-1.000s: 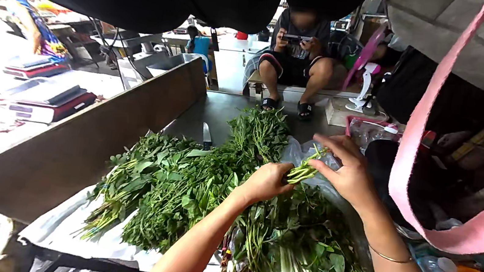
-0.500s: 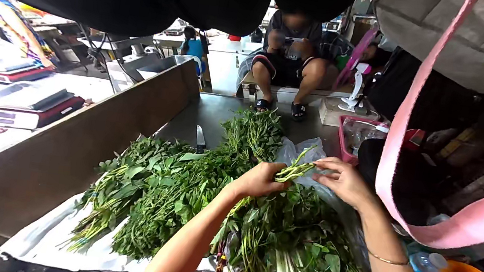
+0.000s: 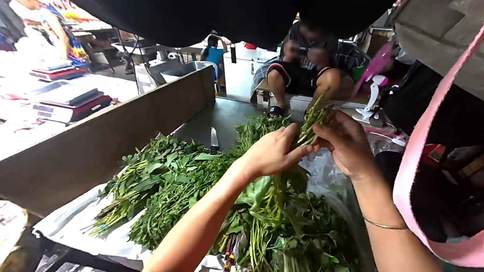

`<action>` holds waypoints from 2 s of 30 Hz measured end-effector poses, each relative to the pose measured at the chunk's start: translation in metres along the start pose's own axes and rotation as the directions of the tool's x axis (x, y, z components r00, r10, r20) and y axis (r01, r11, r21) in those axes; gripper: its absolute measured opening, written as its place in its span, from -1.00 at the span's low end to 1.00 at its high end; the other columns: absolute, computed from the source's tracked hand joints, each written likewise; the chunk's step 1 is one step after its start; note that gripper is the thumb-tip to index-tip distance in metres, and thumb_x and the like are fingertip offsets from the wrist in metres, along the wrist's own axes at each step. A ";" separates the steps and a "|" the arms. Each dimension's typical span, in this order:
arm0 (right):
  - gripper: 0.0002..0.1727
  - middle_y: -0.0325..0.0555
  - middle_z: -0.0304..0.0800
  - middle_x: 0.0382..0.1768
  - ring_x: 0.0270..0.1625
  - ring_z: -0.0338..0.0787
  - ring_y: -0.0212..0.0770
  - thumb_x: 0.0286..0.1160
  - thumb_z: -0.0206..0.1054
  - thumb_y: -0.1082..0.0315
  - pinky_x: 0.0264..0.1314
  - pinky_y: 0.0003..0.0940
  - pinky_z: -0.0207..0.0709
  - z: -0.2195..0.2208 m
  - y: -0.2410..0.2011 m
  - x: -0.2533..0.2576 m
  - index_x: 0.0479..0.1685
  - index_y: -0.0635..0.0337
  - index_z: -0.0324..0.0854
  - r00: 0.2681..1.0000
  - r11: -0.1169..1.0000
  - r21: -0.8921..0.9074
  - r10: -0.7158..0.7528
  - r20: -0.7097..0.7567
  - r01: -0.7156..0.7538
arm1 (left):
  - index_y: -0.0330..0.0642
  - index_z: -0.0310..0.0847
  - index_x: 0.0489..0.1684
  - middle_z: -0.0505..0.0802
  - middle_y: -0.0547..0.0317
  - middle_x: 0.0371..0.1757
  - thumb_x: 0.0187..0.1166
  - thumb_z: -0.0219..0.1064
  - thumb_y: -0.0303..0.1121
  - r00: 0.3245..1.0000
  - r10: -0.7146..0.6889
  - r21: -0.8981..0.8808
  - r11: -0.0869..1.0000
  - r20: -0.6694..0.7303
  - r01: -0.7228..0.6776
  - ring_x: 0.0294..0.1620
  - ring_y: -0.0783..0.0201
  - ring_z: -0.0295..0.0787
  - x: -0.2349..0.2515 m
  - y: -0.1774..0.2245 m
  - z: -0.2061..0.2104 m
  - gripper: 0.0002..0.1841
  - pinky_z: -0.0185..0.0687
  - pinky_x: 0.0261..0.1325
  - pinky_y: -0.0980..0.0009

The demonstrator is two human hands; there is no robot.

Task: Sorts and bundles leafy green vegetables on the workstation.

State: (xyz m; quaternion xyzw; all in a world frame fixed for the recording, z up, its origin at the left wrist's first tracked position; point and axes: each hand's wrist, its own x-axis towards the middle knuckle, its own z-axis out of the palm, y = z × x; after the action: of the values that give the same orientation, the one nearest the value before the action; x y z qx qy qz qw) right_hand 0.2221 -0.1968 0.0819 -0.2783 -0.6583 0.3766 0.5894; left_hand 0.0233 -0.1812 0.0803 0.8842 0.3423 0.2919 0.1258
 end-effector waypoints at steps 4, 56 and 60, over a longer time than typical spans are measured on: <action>-0.70 -0.13 0.80 -0.02 -0.33 0.81 -0.36 0.51 0.31 0.43 -0.38 -0.47 0.75 -0.006 0.007 -0.005 0.19 0.19 0.53 0.998 0.999 -0.002 0.052 0.043 -0.052 | -0.33 0.55 0.47 0.79 -0.16 0.28 0.88 -0.21 -0.11 1.000 -0.014 -0.226 0.974 0.022 0.018 0.38 0.06 0.70 -0.012 -0.009 0.012 -0.44 0.49 0.52 0.01; -0.56 -0.12 0.73 -0.22 -0.37 0.73 -0.39 0.45 0.51 0.25 -0.39 -0.44 0.64 0.010 -0.016 -0.007 0.18 0.26 0.49 0.983 0.916 -0.380 0.072 -0.169 -0.132 | -0.24 0.28 0.63 0.82 0.02 0.11 0.63 0.38 -0.29 0.994 -0.058 -0.607 0.795 -0.097 -0.013 -0.01 0.31 0.82 -0.014 0.021 0.057 -0.40 0.78 0.11 0.26; -0.51 -0.04 0.75 -0.12 -0.35 0.75 -0.33 0.46 0.54 0.22 -0.36 -0.39 0.68 0.008 -0.014 -0.008 0.24 0.27 0.51 0.982 0.906 -0.387 0.126 -0.137 -0.170 | -0.40 0.40 0.42 0.85 0.04 -0.01 0.71 0.22 -0.34 0.999 0.044 -0.642 0.765 -0.022 -0.047 -0.04 0.30 0.87 -0.008 0.004 0.058 -0.59 0.81 0.15 0.26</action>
State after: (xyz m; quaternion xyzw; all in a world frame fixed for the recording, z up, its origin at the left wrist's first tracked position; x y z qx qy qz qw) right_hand 0.2164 -0.2125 0.0893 -0.4614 -0.6647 0.2631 0.5255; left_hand 0.0554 -0.1906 0.0324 0.7951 0.2007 0.3967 0.4125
